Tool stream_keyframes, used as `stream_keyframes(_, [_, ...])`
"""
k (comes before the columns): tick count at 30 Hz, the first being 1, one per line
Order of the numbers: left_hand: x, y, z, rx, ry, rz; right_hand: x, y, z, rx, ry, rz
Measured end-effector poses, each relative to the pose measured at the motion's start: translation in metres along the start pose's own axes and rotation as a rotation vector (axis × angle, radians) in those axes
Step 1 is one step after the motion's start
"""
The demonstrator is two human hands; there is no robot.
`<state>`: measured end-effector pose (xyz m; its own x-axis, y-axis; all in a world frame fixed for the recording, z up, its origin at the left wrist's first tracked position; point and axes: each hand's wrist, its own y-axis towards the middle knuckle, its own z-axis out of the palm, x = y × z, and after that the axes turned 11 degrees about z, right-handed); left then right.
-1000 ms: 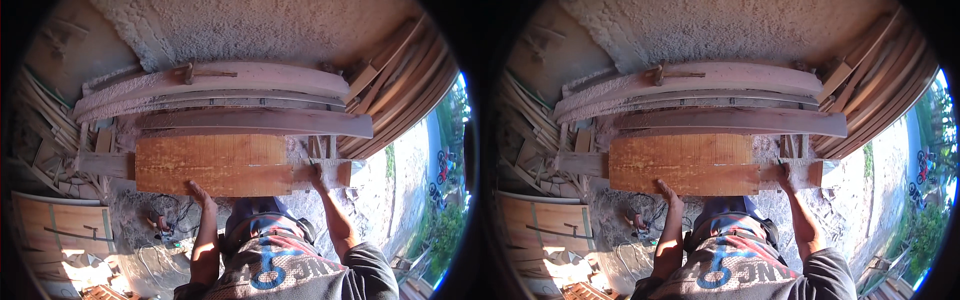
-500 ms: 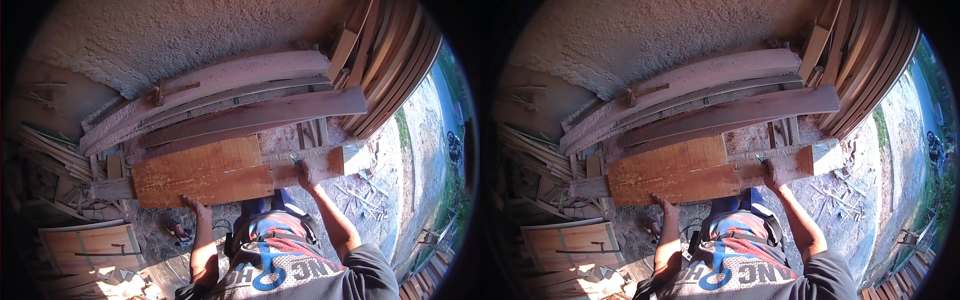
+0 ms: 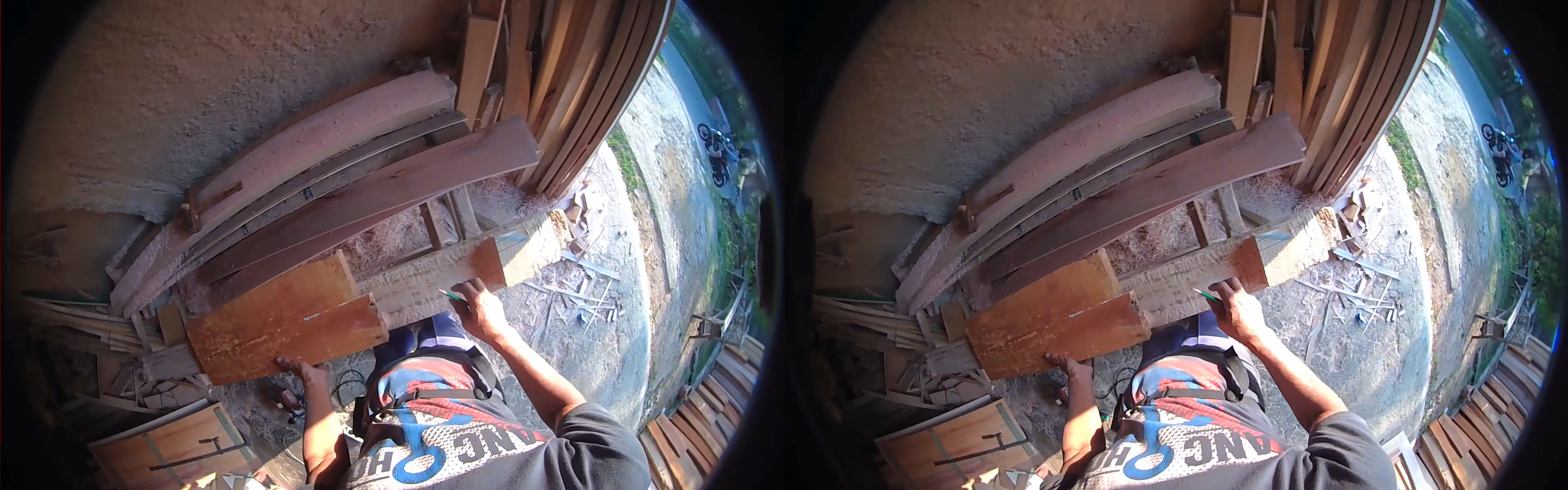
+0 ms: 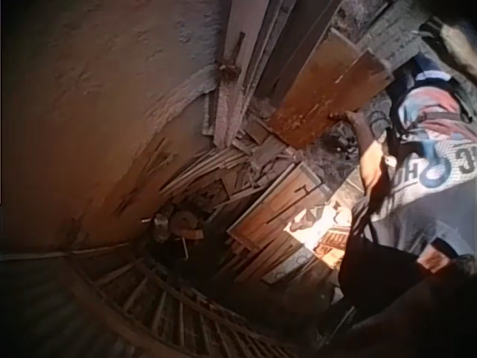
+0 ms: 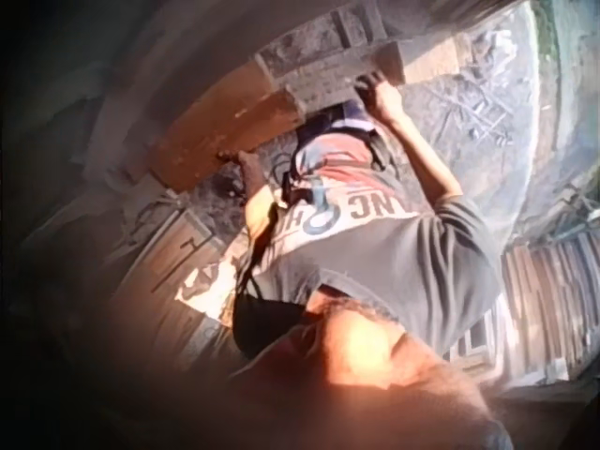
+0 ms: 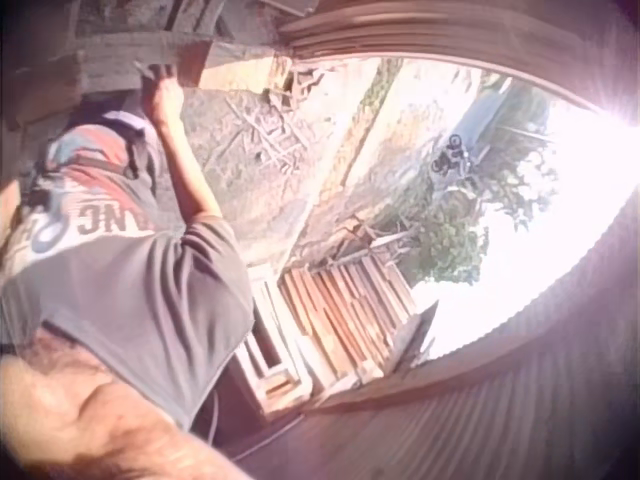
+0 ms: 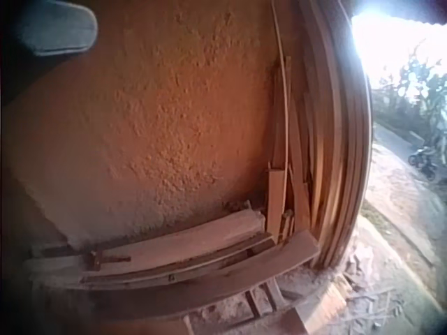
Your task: The person uses an electric hand planer on the edge of a wood plank, secures wood pieces with a metal bar clamp, cuts a board with a circular saw, and smooths the surface with an electric sander.
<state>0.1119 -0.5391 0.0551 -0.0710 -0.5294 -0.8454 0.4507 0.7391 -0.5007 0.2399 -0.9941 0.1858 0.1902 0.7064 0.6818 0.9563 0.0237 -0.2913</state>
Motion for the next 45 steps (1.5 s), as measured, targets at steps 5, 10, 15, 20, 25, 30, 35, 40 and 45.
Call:
stream_keyframes(5, [0.009, 0.012, 0.014, -0.048, 0.169, 0.124, -0.054, 0.017, -0.067, -0.253, -0.134, 0.062])
stream_keyframes(10, [0.017, -0.014, 0.058, -0.05, 0.233, 0.064, -0.081, 0.022, -0.104, -0.111, -0.27, 0.468])
stream_keyframes(15, [0.026, -0.045, 0.104, -0.007, 0.273, 0.033, -0.081, 0.019, -0.069, -0.122, -0.156, 0.546])
stream_keyframes(20, [0.029, -0.056, 0.127, 0.071, 0.31, 0.003, -0.102, 0.006, -0.055, -0.168, -0.106, 0.579])
stream_keyframes(25, [0.023, -0.055, 0.125, 0.105, 0.308, -0.012, -0.105, -0.043, -0.047, -0.322, 0.048, 0.722])
stream_keyframes(30, [0.02, -0.055, 0.113, 0.12, 0.301, -0.027, -0.134, -0.083, -0.012, -0.559, 0.237, 0.966])
stream_keyframes(35, [0.022, -0.059, 0.102, 0.145, 0.296, -0.048, -0.176, -0.113, -0.001, -0.533, 0.314, 1.13])
stream_keyframes(40, [0.016, -0.059, 0.09, 0.163, 0.29, -0.056, -0.193, -0.128, -0.001, -0.55, 0.251, 1.135])
stream_keyframes(45, [0.013, -0.057, 0.08, 0.186, 0.287, -0.064, -0.218, -0.148, 0.022, -0.375, 0.149, 1.229])
